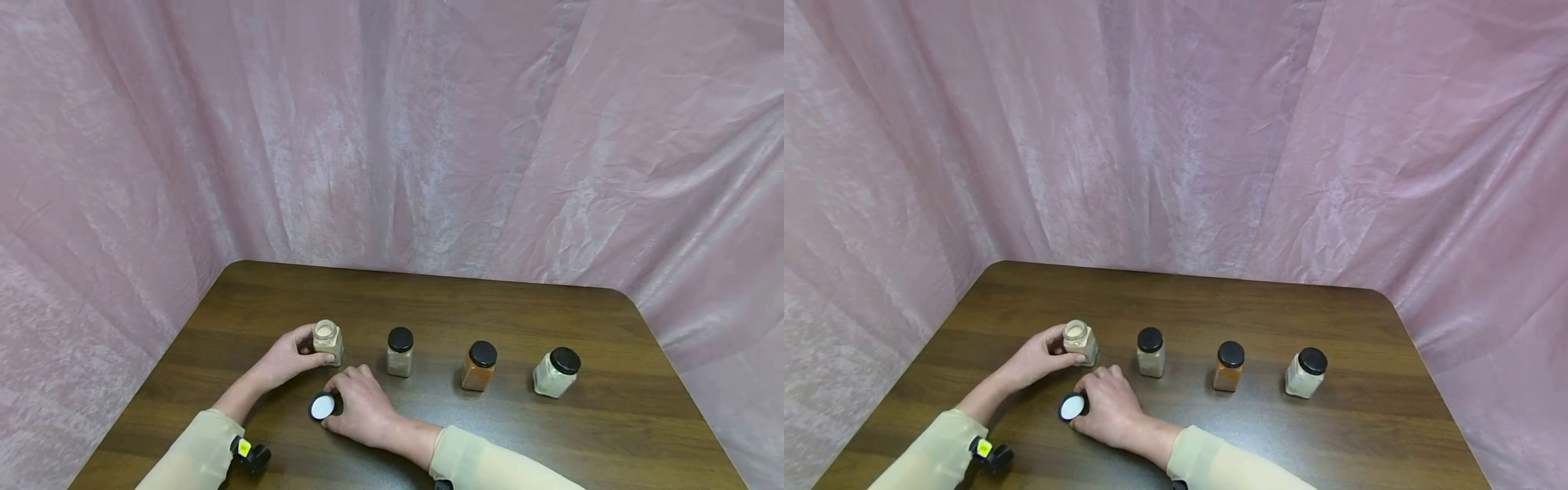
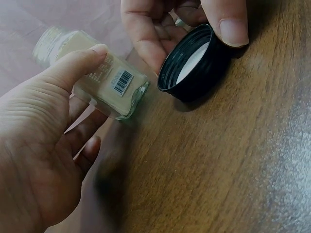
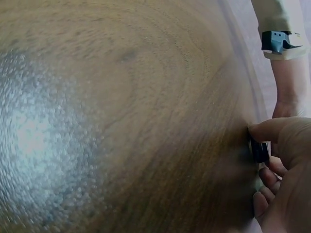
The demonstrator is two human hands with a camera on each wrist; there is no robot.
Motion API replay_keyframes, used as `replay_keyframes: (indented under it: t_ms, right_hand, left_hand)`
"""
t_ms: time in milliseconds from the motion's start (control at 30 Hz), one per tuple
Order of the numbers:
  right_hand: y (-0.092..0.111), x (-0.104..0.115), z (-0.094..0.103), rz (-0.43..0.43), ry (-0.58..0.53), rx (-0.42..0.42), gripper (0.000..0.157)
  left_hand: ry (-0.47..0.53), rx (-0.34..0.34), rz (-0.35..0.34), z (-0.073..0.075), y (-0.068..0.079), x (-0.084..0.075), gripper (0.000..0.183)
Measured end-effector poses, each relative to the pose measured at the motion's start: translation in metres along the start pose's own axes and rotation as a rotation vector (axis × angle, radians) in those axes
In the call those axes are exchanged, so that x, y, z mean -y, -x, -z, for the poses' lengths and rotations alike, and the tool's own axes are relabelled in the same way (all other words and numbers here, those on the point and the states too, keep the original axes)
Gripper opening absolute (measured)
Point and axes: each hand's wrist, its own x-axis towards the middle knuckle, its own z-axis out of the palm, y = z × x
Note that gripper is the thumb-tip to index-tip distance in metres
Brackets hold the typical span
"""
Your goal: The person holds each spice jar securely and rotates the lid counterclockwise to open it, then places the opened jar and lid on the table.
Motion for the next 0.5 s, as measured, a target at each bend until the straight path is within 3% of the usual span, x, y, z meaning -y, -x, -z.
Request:
replay_keyframes:
  t_ms: [500]
  right_hand:
    - [0.0039,0.0002,0.0039,0.014,0.014,0.004,0.051]
  left_hand:
    - [-0.029,-0.009,0.011,-0.0016,0.0008,-0.0002,0.061]
